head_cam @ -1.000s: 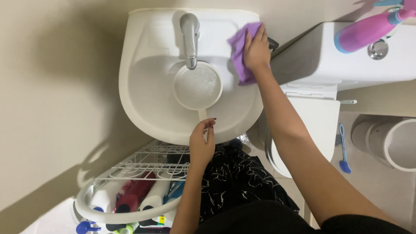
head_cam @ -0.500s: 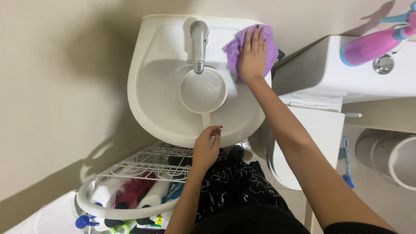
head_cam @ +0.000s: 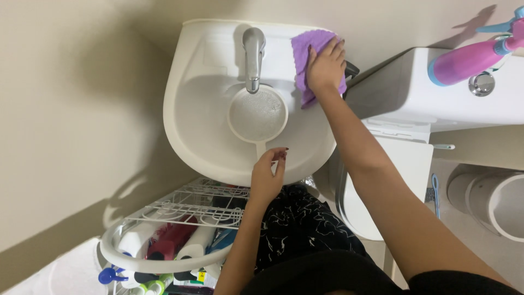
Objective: Wiping down and rinsing the bathroom sink and toilet surfaces.
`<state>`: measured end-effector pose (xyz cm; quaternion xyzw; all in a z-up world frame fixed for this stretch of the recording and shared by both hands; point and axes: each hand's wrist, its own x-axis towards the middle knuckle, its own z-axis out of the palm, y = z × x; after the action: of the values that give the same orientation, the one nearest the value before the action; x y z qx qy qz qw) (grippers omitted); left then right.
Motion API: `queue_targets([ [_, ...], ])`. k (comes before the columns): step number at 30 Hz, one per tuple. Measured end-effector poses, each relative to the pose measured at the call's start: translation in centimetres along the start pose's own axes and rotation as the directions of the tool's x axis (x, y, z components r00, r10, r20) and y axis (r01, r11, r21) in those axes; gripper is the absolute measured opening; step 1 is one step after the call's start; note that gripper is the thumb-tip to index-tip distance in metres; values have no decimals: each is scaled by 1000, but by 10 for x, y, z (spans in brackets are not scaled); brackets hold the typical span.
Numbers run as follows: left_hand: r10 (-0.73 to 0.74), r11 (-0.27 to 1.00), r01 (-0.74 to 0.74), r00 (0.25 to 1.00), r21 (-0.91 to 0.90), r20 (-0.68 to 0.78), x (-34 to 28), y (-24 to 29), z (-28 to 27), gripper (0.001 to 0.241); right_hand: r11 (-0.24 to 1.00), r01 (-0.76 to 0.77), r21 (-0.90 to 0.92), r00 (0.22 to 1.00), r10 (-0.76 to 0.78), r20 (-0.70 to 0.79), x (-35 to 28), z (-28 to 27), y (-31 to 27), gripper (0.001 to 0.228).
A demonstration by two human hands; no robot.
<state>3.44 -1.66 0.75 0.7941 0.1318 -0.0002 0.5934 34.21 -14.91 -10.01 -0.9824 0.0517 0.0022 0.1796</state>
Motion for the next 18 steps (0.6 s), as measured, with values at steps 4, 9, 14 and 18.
queue_targets([
  [4, 6, 1000, -6, 999, -1, -32, -11, -8, -2, 22, 979, 198, -49, 978, -200, -56, -15, 3, 25, 80],
  [9, -28, 999, 28, 999, -22, -27, -13, -15, -2, 21, 972, 234, 10, 970, -233, -76, -105, -17, 51, 78],
  [14, -29, 998, 24, 997, -61, -75, -16, -19, 3, 21, 982, 160, 104, 940, -119, -321, -224, 17, 72, 72],
  [18, 42, 997, -32, 990, 74, -137, -12, -34, 6, 26, 971, 172, 167, 929, -103, -355, -274, 28, 64, 71],
])
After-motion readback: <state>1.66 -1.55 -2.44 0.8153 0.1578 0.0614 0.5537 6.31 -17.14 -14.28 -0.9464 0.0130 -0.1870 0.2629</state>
